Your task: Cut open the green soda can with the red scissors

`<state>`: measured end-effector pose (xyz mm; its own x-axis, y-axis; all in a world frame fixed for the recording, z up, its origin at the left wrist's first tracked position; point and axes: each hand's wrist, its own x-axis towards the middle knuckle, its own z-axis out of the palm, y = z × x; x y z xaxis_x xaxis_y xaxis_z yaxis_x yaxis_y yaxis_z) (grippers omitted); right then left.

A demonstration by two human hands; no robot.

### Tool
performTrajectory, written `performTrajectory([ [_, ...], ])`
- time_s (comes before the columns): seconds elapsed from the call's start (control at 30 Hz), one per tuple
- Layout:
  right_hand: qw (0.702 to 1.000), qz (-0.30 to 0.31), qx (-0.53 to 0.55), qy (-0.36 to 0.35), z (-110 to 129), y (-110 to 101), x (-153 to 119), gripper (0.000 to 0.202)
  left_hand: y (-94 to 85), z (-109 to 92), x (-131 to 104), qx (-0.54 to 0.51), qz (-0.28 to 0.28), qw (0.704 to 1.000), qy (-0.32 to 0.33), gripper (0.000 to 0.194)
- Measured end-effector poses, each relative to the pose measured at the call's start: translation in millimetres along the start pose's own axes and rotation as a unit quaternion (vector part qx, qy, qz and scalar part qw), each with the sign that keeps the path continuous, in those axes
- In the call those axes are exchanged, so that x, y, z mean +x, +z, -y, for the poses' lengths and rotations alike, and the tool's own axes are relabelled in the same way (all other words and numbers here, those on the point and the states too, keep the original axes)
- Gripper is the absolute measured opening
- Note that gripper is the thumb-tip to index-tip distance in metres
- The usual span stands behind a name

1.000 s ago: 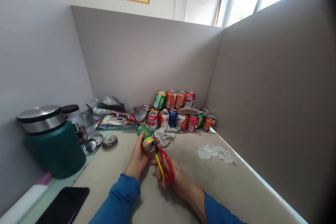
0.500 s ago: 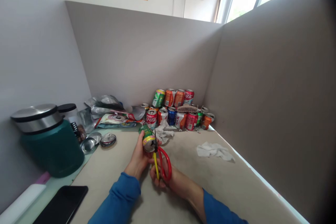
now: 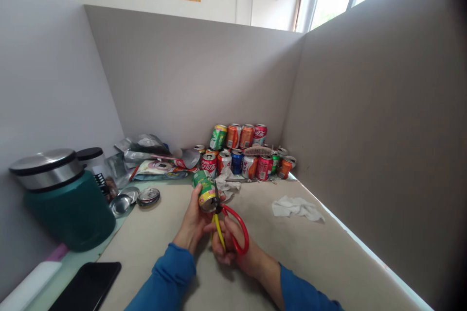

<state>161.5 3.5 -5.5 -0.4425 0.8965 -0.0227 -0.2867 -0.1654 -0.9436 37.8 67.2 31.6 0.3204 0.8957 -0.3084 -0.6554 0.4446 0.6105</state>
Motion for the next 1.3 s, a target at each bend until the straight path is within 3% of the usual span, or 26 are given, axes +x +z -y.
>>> performTrajectory([
  [0.23,0.996,-0.032,-0.078,-0.02,3.3,-1.1,-1.6,0.073,1.8,3.3,0.8,0.013,0.002,1.0,0.024,0.042],
  [0.53,0.997,-0.042,-0.054,-0.021,-8.1,-2.3,2.4,0.083,-1.4,5.9,6.6,0.01,0.01,1.0,-0.002,0.046],
  [0.8,0.999,0.0,-0.047,0.006,-23.2,-16.1,11.4,0.085,-0.9,5.9,8.4,-0.004,-0.013,1.0,-0.015,0.046],
  [1.03,0.999,-0.006,-0.046,0.003,-1.6,-3.0,1.9,0.09,-3.9,8.6,11.2,-0.001,0.003,1.0,-0.014,0.046],
  [1.2,0.996,-0.046,-0.081,-0.012,-2.1,1.3,2.9,0.074,-5.6,10.0,12.0,0.007,0.015,1.0,0.003,0.045],
  [1.3,0.993,-0.035,-0.113,-0.025,-7.4,-4.2,5.1,0.068,-6.4,9.4,12.3,0.016,0.0,1.0,0.01,0.043],
])
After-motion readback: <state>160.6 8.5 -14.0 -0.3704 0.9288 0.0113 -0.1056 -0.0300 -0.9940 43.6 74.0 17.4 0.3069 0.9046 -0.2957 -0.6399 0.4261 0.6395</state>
